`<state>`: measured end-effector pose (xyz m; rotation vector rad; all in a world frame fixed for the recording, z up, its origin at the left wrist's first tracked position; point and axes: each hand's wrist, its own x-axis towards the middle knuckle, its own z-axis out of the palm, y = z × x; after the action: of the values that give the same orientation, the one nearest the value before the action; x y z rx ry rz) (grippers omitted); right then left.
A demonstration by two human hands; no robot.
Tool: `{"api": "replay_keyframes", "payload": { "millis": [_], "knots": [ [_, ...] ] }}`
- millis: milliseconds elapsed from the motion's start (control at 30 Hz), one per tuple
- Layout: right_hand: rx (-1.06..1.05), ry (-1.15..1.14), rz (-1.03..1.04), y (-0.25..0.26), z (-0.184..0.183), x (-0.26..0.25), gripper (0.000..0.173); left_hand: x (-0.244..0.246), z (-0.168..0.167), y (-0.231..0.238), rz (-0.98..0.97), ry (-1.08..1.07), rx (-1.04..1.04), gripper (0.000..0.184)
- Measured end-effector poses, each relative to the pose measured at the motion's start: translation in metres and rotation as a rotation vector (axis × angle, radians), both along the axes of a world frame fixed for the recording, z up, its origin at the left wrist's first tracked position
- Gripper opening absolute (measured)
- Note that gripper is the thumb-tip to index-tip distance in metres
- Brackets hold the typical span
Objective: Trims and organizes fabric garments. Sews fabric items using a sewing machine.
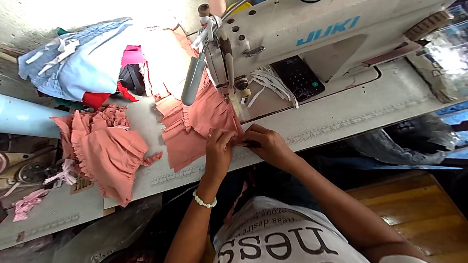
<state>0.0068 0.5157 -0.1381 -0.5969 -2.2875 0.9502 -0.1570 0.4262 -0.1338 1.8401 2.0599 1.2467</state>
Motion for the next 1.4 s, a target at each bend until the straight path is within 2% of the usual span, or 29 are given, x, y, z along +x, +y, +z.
{"api": "replay_keyframes", "payload": {
  "millis": [167,333,567,700,967,1133,1233,1400],
  "knots": [
    [-0.078,0.075,-0.09,0.002,0.004,0.001,0.011,0.003,-0.005,0.003,-0.034,-0.06,-0.058,0.012],
    [0.116,0.104,-0.133,0.001,0.001,0.005,0.009,-0.005,-0.003,0.002,-0.024,-0.107,-0.049,0.013],
    [0.19,-0.027,0.031,-0.001,-0.004,0.006,0.016,-0.006,-0.005,0.002,-0.003,-0.179,0.002,0.012],
    [0.25,0.0,-0.017,0.0,-0.005,-0.001,0.013,-0.005,-0.006,0.0,0.038,-0.153,0.013,0.013],
    [0.183,0.027,-0.116,0.0,-0.003,-0.006,0.013,-0.004,-0.005,-0.002,-0.129,-0.09,0.012,0.019],
    [0.095,0.046,-0.099,0.003,-0.004,0.002,0.016,-0.005,-0.006,0.0,-0.061,-0.136,0.022,0.008],
    [0.126,0.038,-0.111,0.003,-0.006,0.004,0.02,-0.006,-0.005,-0.001,-0.057,-0.178,0.018,0.007],
    [0.173,0.11,-0.138,0.003,-0.009,-0.004,0.008,-0.007,-0.002,-0.002,-0.06,-0.256,0.003,0.008]
  ]
}}
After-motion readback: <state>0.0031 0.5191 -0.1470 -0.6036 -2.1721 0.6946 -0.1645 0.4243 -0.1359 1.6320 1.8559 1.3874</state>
